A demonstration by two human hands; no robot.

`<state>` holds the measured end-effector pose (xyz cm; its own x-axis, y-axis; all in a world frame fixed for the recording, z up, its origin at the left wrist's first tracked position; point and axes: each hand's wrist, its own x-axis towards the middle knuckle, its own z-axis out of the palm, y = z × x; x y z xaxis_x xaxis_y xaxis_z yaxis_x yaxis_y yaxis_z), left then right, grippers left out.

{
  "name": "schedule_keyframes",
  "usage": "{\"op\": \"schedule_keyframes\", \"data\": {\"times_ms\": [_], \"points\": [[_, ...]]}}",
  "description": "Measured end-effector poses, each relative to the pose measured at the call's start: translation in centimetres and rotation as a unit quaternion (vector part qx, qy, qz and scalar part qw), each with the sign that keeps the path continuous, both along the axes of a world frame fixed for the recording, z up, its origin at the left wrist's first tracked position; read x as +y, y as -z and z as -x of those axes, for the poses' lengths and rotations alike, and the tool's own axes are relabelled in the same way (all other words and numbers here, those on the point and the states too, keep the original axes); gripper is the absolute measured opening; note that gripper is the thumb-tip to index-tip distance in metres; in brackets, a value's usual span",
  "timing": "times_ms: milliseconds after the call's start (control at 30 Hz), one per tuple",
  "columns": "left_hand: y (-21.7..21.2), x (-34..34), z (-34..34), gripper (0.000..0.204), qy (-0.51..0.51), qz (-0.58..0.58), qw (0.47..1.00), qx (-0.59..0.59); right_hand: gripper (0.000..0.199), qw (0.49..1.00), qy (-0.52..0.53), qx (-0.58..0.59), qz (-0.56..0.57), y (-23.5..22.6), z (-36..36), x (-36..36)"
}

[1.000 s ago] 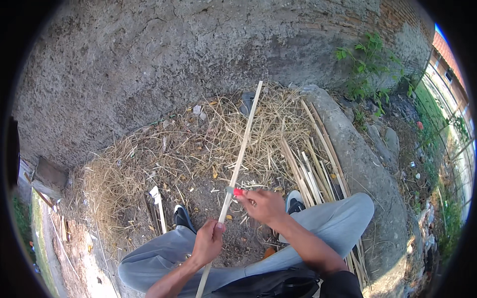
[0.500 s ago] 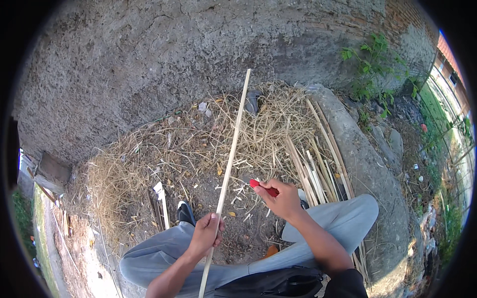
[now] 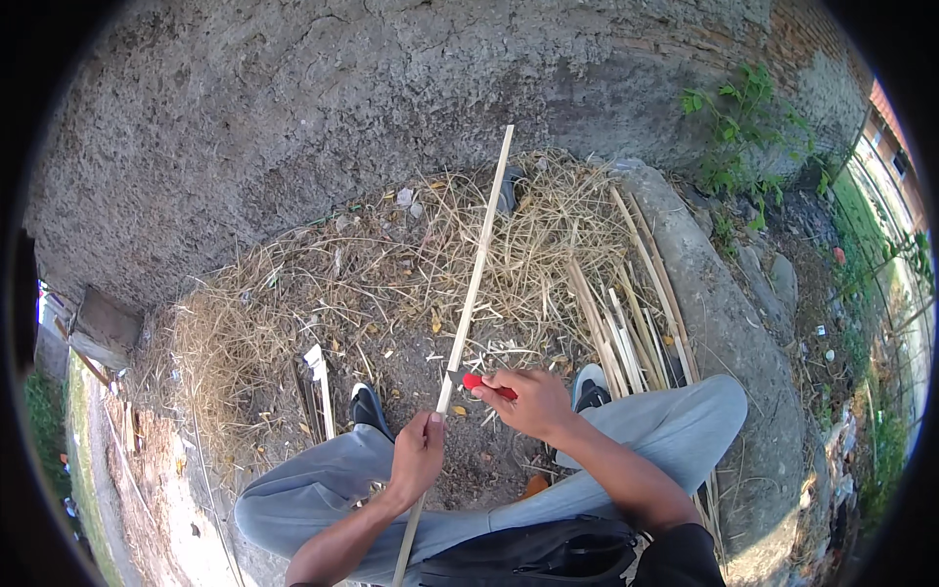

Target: The person holds a bamboo strip and shaves along its surface using a utility knife.

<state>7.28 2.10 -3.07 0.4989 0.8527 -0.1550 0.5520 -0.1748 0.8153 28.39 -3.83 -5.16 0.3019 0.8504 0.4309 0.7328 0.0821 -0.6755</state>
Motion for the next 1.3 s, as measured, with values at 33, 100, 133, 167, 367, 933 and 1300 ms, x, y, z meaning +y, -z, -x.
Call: {"op": "schedule_keyframes", "data": {"times_ms": [33,100,133,167,367,933,1300], "points": [[0.0,0.0,0.0,0.03,0.002,0.0,1.0,-0.01,0.03,1.0,-0.002,0.001,0.001,-0.1,0.2,0.0],[-0.1,0.0,-0.1,0.029,-0.001,0.001,1.0,0.001,0.029,0.999,-0.013,-0.026,0.018,-0.6,0.5,-0.1],[-0.1,0.0,-0.1,0.029,-0.003,0.0,1.0,0.011,0.029,0.999,-0.014,-0.025,0.018,-0.8,0.6,-0.1],[-0.1,0.0,-0.1,0.029,-0.003,0.001,1.0,0.011,0.029,0.999,-0.009,-0.028,0.013,-0.9,0.8,-0.1],[-0.4,-0.2,-0.3,0.028,0.01,-0.03,0.999,0.03,0.032,0.999,-0.003,-0.038,0.003,-0.9,0.6,-0.2],[-0.8,-0.6,-0.3,0.03,0.014,0.0,0.999,-0.038,0.026,0.998,0.008,-0.056,-0.032,-1.8,-0.9,-0.4],[-0.9,-1.1,-0.2,0.025,0.038,-0.073,0.996,-0.024,0.023,0.993,0.009,-0.111,-0.035,-1.6,-0.9,-0.5]]}}
